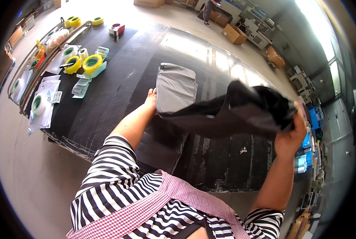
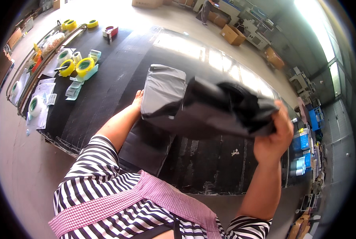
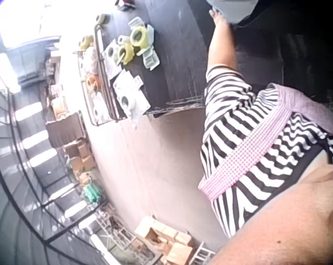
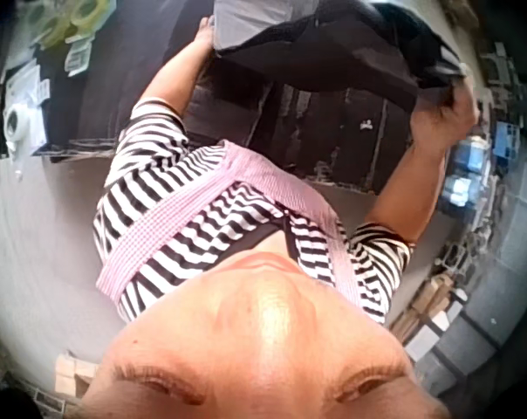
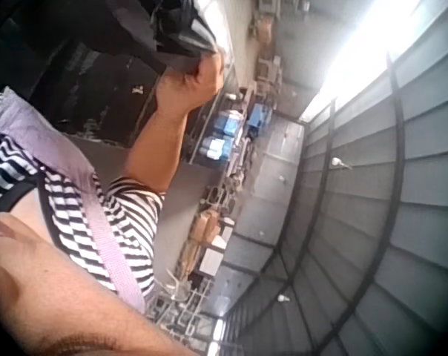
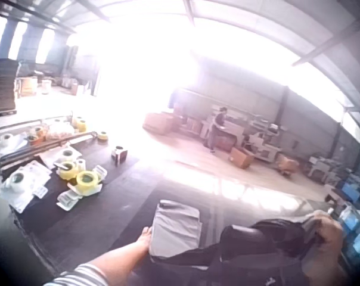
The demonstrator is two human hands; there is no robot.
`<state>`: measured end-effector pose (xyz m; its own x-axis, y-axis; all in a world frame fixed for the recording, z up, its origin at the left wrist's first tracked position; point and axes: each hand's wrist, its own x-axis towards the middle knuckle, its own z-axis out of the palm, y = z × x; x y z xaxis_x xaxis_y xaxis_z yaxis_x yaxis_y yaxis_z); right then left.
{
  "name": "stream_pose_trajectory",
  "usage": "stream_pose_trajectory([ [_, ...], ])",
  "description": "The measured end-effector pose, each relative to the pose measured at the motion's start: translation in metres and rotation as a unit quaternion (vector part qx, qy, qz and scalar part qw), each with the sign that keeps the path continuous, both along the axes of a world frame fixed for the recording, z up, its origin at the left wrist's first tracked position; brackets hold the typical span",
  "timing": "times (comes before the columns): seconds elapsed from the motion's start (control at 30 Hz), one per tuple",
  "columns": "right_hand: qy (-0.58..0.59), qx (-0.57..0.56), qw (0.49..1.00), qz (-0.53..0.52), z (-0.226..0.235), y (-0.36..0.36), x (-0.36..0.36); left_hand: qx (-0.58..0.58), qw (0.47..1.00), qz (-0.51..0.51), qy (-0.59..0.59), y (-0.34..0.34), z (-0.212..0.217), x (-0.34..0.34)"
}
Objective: The person organizes printed labels, picks up a roll of tape, and then moves to a separate area to organize and stack gray plastic packaging bags on a table.
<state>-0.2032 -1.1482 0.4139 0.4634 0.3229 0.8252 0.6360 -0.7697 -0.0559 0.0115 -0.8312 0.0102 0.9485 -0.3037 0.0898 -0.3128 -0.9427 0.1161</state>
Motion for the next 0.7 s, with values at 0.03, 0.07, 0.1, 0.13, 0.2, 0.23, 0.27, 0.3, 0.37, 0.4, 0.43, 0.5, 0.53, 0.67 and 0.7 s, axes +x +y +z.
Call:
stream_pose_trajectory([
  [0.03, 0.018, -0.005, 0.999, -0.029, 0.007, -0.001, 0.010, -0.018, 0.996, -0.001, 0.090, -0.015, 0.008, 0.010],
  [0.07, 0.033, -0.010, 0.998, -0.058, 0.014, -0.003, 0.019, 0.061, 0.991, -0.008, 0.115, -0.028, 0.013, 0.018],
  [0.1, 0.034, -0.015, 0.997, -0.069, 0.018, -0.010, 0.032, 0.034, 0.990, -0.008, 0.136, -0.045, 0.017, 0.025],
  [0.13, 0.031, -0.021, 0.997, -0.073, 0.019, -0.028, 0.043, 0.008, 0.987, -0.021, 0.161, -0.077, 0.029, 0.027],
  [0.2, 0.017, -0.017, 0.999, -0.047, 0.029, -0.022, 0.070, 0.034, 0.990, 0.007, 0.136, -0.070, 0.021, 0.061],
  [0.23, 0.039, -0.003, 0.998, -0.047, 0.026, -0.019, 0.082, 0.038, 0.990, 0.017, 0.136, -0.082, 0.019, 0.070],
  [0.27, 0.055, 0.014, 0.998, -0.038, 0.026, -0.013, 0.091, 0.043, 0.990, 0.035, 0.130, -0.082, 0.022, 0.083],
  [0.3, 0.059, 0.014, 0.997, -0.045, 0.025, -0.009, 0.098, 0.056, 0.982, -0.009, 0.183, -0.080, 0.015, 0.105],
  [0.37, 0.037, 0.002, 0.999, -0.023, 0.018, 0.002, 0.111, -0.024, 0.995, 0.073, 0.065, -0.094, 0.012, 0.129],
  [0.4, 0.014, -0.009, 1.000, 0.004, 0.015, 0.005, 0.118, -0.023, 0.996, 0.070, 0.057, -0.098, 0.010, 0.138],
  [0.43, -0.004, -0.034, 0.999, -0.005, 0.009, 0.003, 0.123, -0.006, 0.996, 0.064, 0.063, -0.104, 0.009, 0.147],
  [0.5, -0.008, -0.038, 0.998, 0.042, -0.004, 0.002, 0.132, 0.017, 0.996, 0.056, 0.066, -0.113, 0.005, 0.155],
  [0.53, -0.001, -0.051, 0.996, 0.068, -0.008, 0.003, 0.132, 0.023, 0.996, 0.052, 0.066, -0.114, 0.005, 0.155],
  [0.67, 0.100, -0.054, 0.985, 0.128, -0.029, 0.021, 0.118, 0.042, 0.997, 0.038, 0.056, -0.112, 0.002, 0.163],
  [0.7, 0.133, -0.024, 0.977, 0.164, -0.034, 0.029, 0.112, 0.046, 0.997, 0.043, 0.053, -0.105, 0.001, 0.165],
])
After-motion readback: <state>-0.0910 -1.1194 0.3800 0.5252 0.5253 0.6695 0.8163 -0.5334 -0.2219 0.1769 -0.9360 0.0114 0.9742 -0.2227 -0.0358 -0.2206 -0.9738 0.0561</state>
